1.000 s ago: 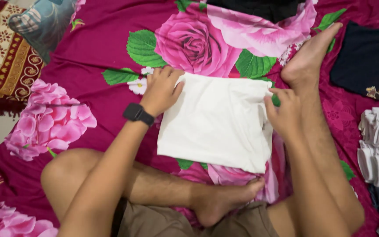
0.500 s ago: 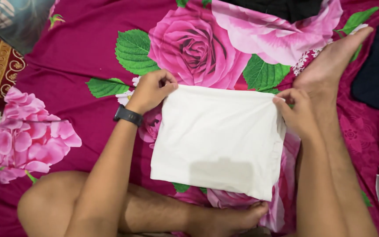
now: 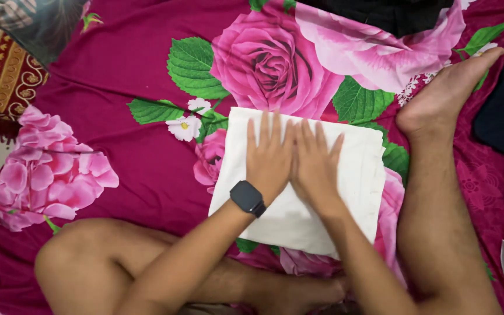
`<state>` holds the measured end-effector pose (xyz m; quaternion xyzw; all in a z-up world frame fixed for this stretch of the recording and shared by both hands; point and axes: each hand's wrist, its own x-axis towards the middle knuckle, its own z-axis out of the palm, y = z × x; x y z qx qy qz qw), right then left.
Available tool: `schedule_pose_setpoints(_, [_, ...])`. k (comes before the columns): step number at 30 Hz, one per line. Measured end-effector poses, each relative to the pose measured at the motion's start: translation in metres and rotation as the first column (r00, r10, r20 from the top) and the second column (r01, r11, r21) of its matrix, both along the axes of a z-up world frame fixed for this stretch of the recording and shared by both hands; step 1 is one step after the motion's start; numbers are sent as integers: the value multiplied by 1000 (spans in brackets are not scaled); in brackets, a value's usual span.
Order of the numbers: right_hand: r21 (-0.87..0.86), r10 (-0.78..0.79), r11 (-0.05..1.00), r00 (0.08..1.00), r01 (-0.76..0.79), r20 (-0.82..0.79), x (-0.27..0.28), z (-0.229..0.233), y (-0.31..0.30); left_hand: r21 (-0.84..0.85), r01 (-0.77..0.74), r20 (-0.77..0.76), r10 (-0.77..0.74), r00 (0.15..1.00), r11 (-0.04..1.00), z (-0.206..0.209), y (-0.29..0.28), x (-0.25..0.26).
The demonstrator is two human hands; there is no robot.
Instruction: Folding a white t-shirt while sitting on a bed.
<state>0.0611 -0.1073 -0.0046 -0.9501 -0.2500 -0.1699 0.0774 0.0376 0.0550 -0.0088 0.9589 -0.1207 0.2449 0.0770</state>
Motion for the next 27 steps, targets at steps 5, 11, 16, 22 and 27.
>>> schedule_pose_setpoints(5, [12, -157, 987, 982, 159, -106, 5, -28, -42, -321, -43, -35, 33, 999, 946, -2, 33, -9])
schedule_pose_setpoints(11, [-59, -285, 959, 936, 278, -208, -16, 11, -88, -104, -230, -20, 229, 973, 968, -7, 85, -14])
schedule_pose_setpoints(16, [-142, -460, 884, 882, 445, -103, -24, 9, -89, 5, -458, 30, 457, 889, 889, 7, 93, -28])
schedule_pose_setpoints(22, [9, -329, 944, 942, 330, -69, -83, -13, -6, -135, -104, 8, 106, 994, 985, 10, 17, -90])
schedule_pose_setpoints(27, [34, -212, 973, 941, 228, -263, -108, -15, -22, -229, -55, -85, 37, 996, 972, -15, 14, -114])
